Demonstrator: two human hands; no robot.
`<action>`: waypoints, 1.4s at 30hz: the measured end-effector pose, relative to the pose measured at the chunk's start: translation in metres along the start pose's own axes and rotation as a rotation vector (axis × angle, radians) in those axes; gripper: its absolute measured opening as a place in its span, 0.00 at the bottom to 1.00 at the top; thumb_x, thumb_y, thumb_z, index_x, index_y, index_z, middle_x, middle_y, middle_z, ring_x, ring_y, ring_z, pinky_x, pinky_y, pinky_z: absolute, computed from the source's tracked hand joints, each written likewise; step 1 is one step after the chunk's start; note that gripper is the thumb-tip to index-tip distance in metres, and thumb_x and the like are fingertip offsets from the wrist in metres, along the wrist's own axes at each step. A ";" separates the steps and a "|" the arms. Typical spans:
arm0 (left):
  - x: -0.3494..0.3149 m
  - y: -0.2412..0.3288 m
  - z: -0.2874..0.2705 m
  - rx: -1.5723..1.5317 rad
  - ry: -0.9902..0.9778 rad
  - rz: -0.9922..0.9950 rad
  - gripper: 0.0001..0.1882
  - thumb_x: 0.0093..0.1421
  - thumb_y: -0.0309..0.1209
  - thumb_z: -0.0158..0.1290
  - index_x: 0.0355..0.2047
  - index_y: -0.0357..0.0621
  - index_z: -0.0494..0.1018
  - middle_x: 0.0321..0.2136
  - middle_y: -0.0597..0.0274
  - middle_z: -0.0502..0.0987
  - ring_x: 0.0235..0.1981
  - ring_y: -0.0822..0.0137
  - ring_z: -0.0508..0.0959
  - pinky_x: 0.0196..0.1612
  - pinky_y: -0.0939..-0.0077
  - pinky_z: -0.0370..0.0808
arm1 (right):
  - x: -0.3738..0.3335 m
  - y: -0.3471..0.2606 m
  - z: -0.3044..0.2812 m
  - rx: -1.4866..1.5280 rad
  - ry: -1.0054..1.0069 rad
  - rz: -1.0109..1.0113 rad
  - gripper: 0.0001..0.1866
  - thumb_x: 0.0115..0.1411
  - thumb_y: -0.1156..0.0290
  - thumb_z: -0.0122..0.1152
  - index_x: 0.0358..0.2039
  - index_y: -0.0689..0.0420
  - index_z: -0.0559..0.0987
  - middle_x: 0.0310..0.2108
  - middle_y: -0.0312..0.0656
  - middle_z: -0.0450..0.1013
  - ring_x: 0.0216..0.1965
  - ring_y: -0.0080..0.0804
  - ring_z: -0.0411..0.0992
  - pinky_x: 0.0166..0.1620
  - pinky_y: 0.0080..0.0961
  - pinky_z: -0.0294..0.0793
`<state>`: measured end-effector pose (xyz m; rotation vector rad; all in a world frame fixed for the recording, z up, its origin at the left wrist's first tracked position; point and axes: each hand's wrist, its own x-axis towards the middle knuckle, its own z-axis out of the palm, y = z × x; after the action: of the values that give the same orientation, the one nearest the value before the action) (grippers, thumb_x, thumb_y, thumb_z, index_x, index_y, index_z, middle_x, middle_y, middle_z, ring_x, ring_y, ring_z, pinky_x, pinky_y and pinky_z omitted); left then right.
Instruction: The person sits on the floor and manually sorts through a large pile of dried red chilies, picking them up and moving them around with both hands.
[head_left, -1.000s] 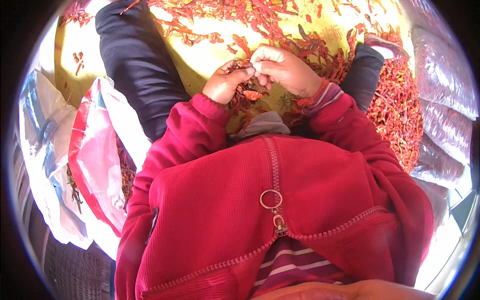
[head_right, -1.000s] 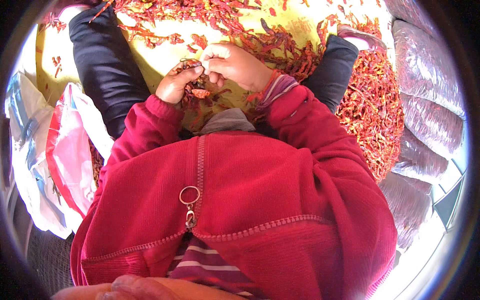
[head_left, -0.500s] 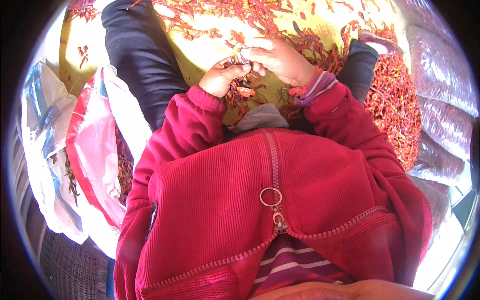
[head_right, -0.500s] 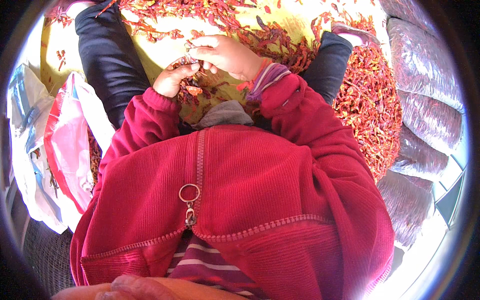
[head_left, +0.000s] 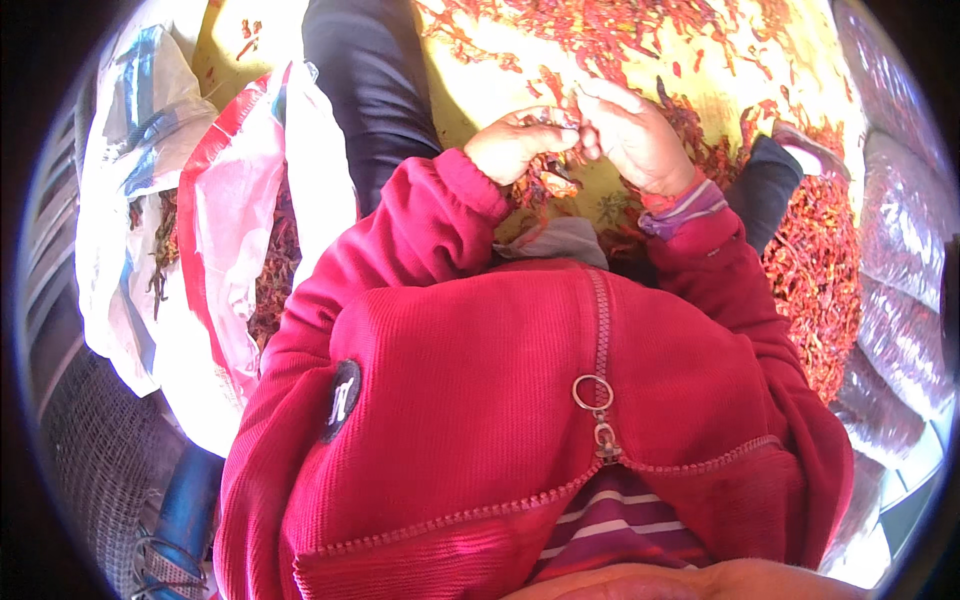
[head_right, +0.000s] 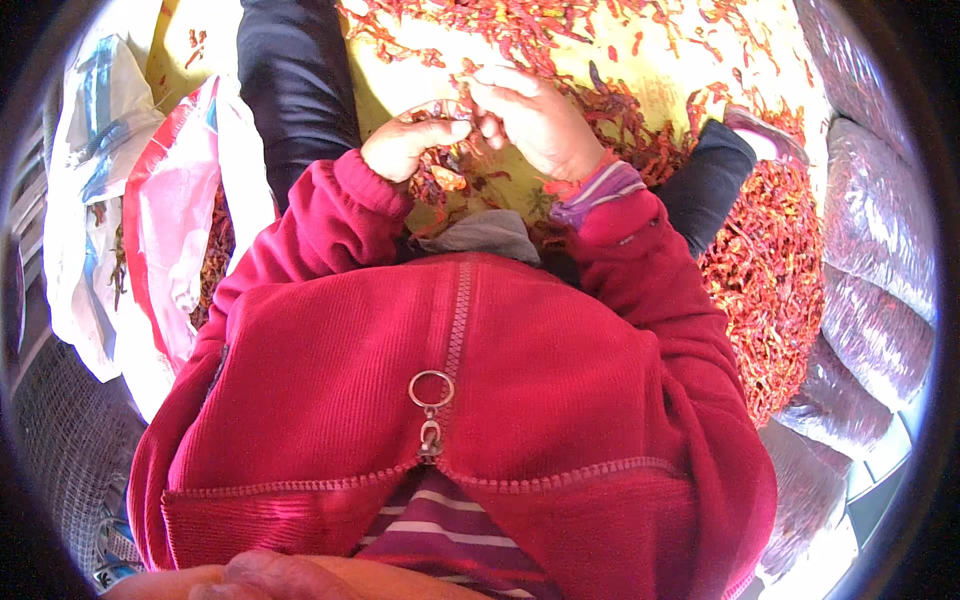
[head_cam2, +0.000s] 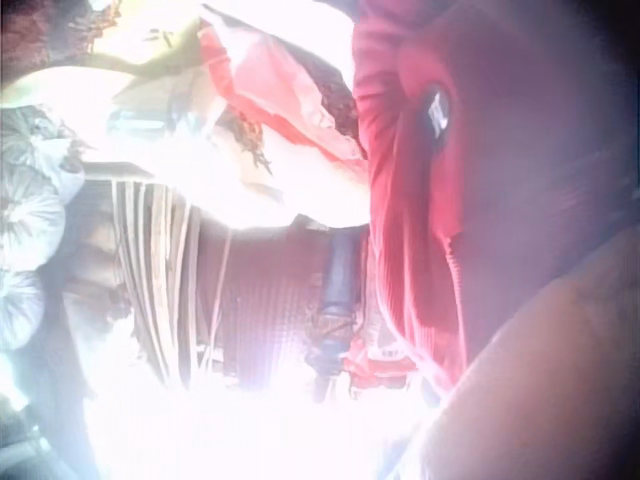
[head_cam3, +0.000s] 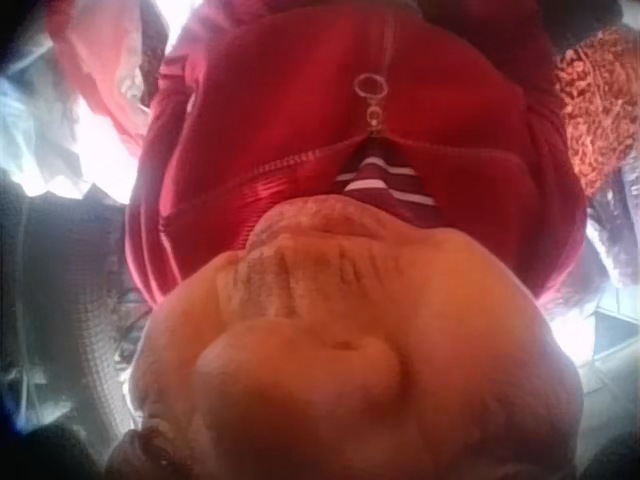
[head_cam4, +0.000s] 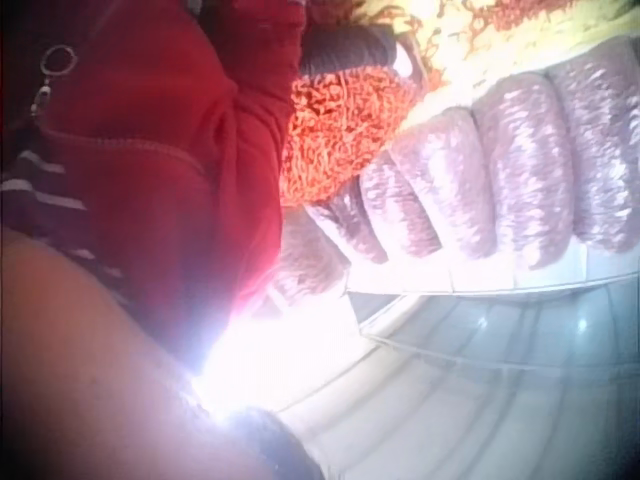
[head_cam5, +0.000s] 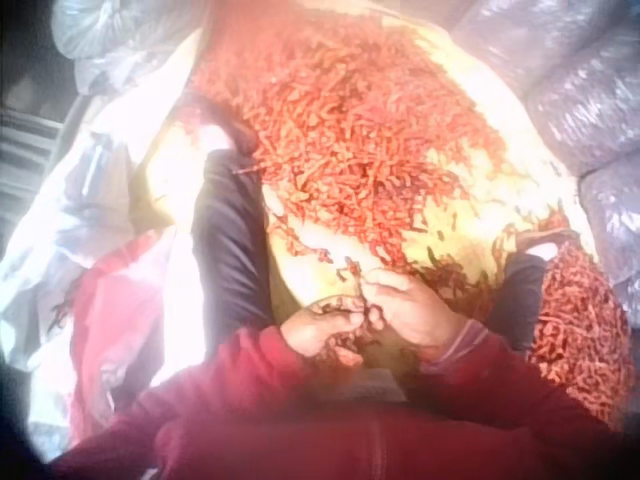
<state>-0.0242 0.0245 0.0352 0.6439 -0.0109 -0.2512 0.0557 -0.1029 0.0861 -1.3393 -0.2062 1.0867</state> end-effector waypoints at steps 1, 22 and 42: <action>-0.003 0.004 0.004 0.063 -0.002 0.026 0.09 0.50 0.25 0.45 0.32 0.35 0.67 0.27 0.58 0.72 0.32 0.66 0.71 0.39 0.74 0.68 | -0.004 -0.002 0.002 0.014 -0.013 -0.011 0.09 0.54 0.69 0.43 0.32 0.60 0.69 0.21 0.32 0.63 0.20 0.16 0.61 0.23 0.12 0.62; -0.260 0.099 -0.009 1.917 1.058 -0.509 0.16 0.50 0.39 0.44 0.24 0.36 0.70 0.20 0.50 0.71 0.26 0.57 0.72 0.30 0.69 0.67 | -0.074 0.060 -0.056 -0.043 0.153 0.106 0.10 0.55 0.71 0.42 0.36 0.60 0.66 0.21 0.32 0.62 0.21 0.16 0.60 0.24 0.12 0.61; -0.271 0.109 -0.024 1.830 0.517 -0.527 0.16 0.48 0.24 0.42 0.39 0.33 0.64 0.39 0.41 0.65 0.41 0.50 0.65 0.46 0.68 0.61 | 0.170 0.033 0.051 -1.538 0.154 -0.595 0.21 0.47 0.68 0.43 0.45 0.51 0.65 0.56 0.39 0.42 0.55 0.39 0.41 0.54 0.43 0.38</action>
<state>-0.2594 0.1867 0.0990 2.5343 0.4850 -0.5572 0.0941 0.0497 -0.0029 -2.4154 -1.4211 0.1417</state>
